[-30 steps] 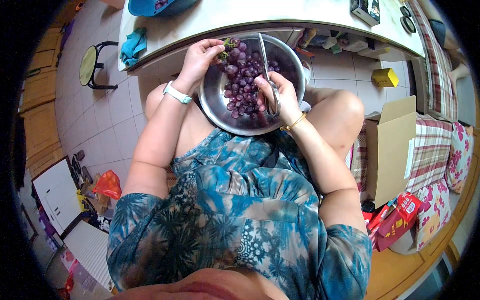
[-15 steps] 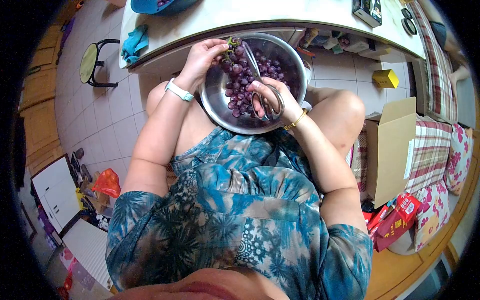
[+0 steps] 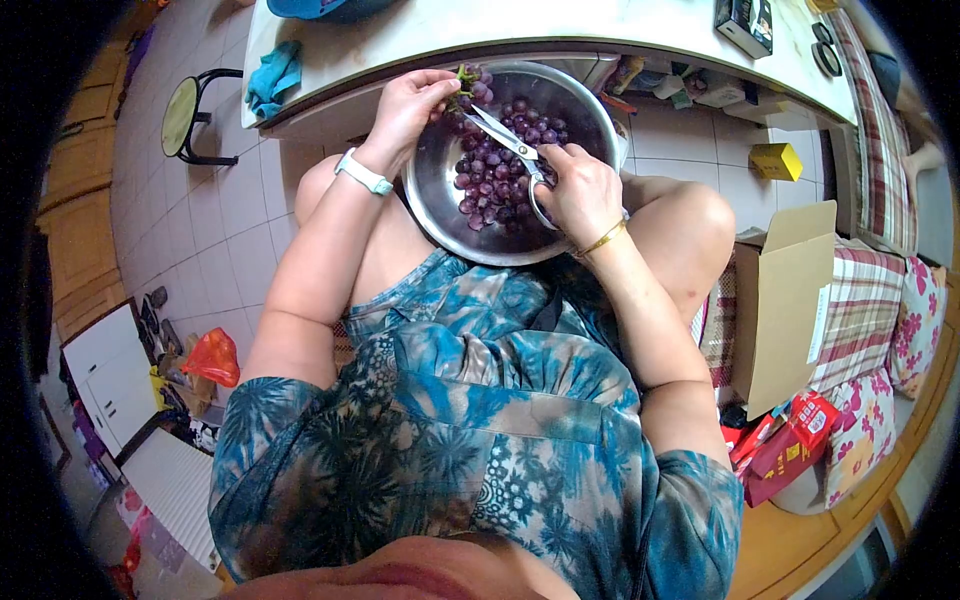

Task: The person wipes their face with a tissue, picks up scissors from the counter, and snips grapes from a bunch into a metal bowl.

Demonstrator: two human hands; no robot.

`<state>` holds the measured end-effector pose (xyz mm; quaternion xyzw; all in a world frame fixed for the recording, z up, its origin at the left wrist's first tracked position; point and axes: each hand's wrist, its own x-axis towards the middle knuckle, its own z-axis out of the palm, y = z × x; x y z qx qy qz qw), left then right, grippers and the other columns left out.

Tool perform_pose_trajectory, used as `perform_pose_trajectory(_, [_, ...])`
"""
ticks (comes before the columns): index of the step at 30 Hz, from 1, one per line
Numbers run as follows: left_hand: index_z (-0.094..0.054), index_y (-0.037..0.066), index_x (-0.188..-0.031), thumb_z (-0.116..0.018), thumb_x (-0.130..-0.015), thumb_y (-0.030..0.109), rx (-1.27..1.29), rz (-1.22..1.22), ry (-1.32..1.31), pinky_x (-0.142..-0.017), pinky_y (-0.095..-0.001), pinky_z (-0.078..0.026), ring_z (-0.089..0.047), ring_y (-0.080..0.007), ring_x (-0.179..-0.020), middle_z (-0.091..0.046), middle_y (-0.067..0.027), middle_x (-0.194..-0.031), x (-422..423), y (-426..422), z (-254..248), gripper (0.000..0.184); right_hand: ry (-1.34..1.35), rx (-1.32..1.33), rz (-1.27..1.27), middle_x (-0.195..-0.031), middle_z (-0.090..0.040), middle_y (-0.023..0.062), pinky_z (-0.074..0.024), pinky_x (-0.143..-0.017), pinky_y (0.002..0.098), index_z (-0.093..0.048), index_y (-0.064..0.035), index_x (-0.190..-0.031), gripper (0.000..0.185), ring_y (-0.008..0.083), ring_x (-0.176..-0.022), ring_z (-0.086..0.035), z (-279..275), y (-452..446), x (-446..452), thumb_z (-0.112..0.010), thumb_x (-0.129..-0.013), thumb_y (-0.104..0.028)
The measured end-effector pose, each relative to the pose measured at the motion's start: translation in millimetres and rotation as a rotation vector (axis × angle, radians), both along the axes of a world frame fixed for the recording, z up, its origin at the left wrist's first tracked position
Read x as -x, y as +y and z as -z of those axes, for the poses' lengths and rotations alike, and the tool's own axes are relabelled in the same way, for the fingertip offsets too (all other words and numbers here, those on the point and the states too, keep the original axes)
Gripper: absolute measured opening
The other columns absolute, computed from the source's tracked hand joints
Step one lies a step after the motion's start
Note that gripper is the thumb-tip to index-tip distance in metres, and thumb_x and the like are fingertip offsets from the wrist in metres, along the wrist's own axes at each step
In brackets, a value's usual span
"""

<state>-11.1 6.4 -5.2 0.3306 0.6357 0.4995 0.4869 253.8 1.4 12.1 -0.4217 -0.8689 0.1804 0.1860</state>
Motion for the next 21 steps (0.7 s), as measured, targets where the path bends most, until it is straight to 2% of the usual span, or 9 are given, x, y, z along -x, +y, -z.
perform_pose_trajectory(2, [-0.072, 0.002, -0.105, -0.073, -0.091, 0.012, -0.005, 0.005, 0.001, -0.058, -0.0186, -0.043, -0.053, -0.0027, -0.064, -0.067, 0.0030, -0.082, -1.1, 0.8, 1.4, 0.018, -0.027, 0.035, -0.009, -0.087, -0.067, 0.0123, -0.0552, -0.070, 0.0440, -0.073, -0.0101, -0.104, 0.033, 0.0332, -0.078, -0.068, -0.6, -0.9, 0.0, -0.077, -0.074, -0.023])
perform_pose_trajectory(13, [-0.073, 0.003, -0.105, -0.073, -0.091, 0.013, 0.014, 0.046, 0.058, -0.062, -0.0184, -0.046, -0.058, -0.0036, -0.068, -0.068, 0.0023, -0.081, -8.4, 0.3, 2.1, 0.017, -0.045, 0.061, -0.026, -0.085, -0.068, 0.0119, -0.0557, -0.070, 0.0434, -0.073, -0.0102, -0.102, 0.032, 0.0328, -0.078, -0.068, 0.3, -2.5, 0.3, -0.076, -0.072, -0.021])
perform_pose_trajectory(21, [-0.070, -0.001, -0.103, -0.072, -0.090, 0.008, 0.030, 0.075, 0.042, -0.061, -0.0206, -0.049, -0.062, -0.0065, -0.069, -0.070, -0.0021, -0.082, -12.1, -0.9, -2.2, 0.016, -0.063, 0.056, -0.031, -0.084, -0.068, 0.0114, -0.0557, -0.070, 0.0433, -0.072, -0.0102, -0.101, 0.032, 0.0325, -0.078, -0.068, 3.1, -2.9, 0.6, -0.076, -0.071, -0.021])
